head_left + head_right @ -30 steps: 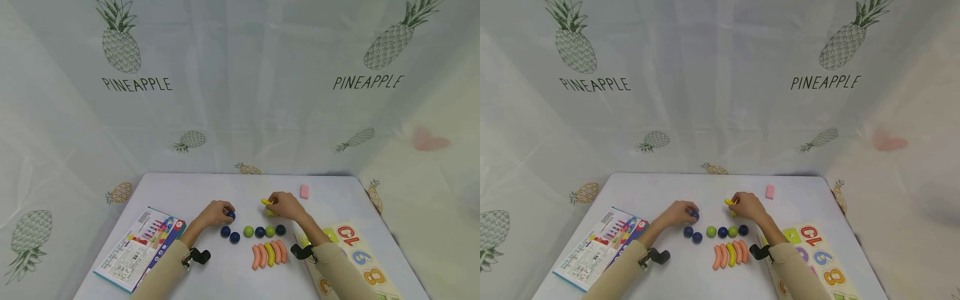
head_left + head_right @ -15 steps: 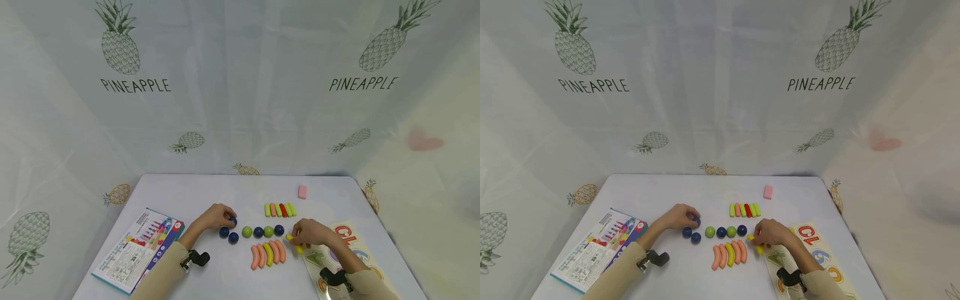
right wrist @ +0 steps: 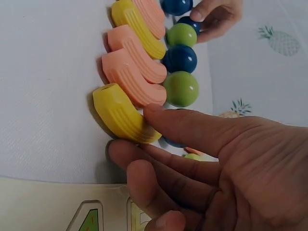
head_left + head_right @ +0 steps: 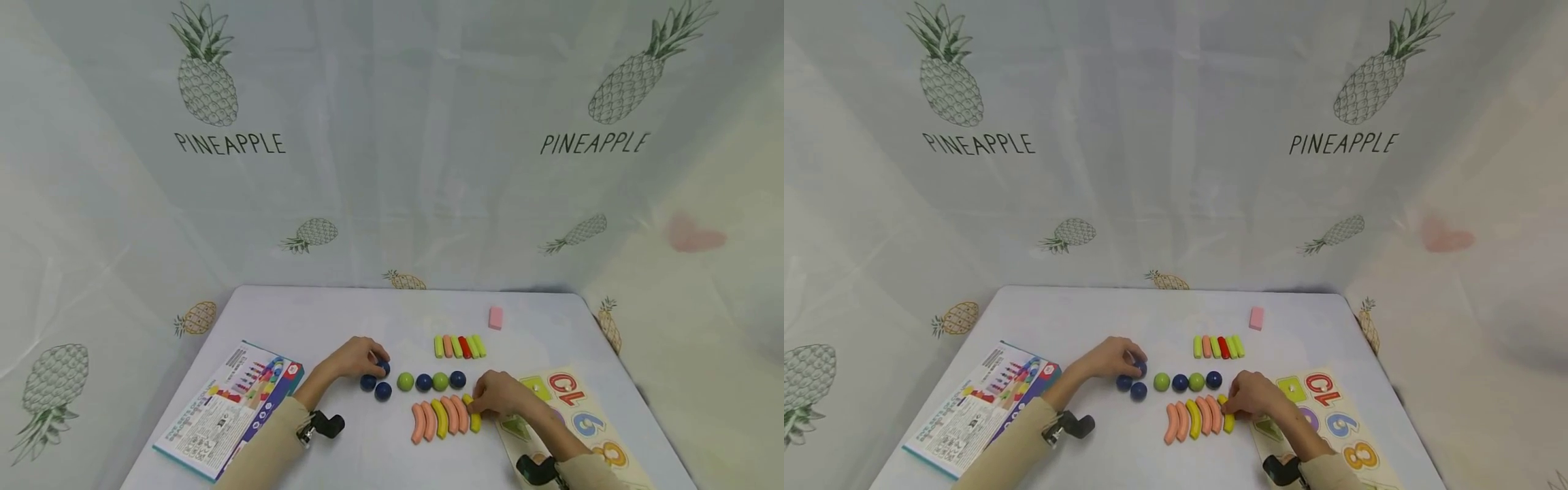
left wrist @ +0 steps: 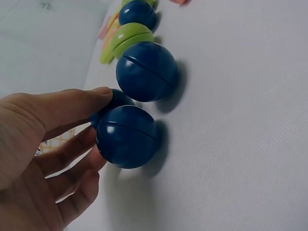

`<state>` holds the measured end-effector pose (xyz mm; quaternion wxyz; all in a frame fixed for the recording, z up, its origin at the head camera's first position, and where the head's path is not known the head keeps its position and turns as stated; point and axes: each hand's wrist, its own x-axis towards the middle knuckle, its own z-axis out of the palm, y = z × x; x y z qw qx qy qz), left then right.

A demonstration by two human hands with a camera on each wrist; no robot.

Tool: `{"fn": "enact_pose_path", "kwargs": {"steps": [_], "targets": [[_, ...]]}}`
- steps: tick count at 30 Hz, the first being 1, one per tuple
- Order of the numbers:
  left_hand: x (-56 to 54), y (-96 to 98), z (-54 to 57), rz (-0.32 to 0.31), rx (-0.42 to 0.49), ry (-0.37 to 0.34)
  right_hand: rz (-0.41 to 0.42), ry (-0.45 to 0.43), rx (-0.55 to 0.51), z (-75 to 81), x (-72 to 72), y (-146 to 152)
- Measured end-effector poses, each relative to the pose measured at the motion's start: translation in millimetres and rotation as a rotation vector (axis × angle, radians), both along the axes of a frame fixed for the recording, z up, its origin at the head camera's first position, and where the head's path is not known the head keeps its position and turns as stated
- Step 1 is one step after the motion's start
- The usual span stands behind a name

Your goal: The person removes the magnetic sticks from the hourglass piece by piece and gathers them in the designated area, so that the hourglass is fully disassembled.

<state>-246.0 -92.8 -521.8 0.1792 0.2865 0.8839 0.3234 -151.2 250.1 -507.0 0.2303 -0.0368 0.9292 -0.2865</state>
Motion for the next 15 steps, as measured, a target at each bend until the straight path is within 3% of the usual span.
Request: {"fn": "enact_pose_path", "kwargs": {"steps": [15], "targets": [[4.8, 6.0, -0.6, -0.017, 0.004, -0.011, 0.06, -0.025, -0.086, 0.0, -0.9, 6.9]]}}
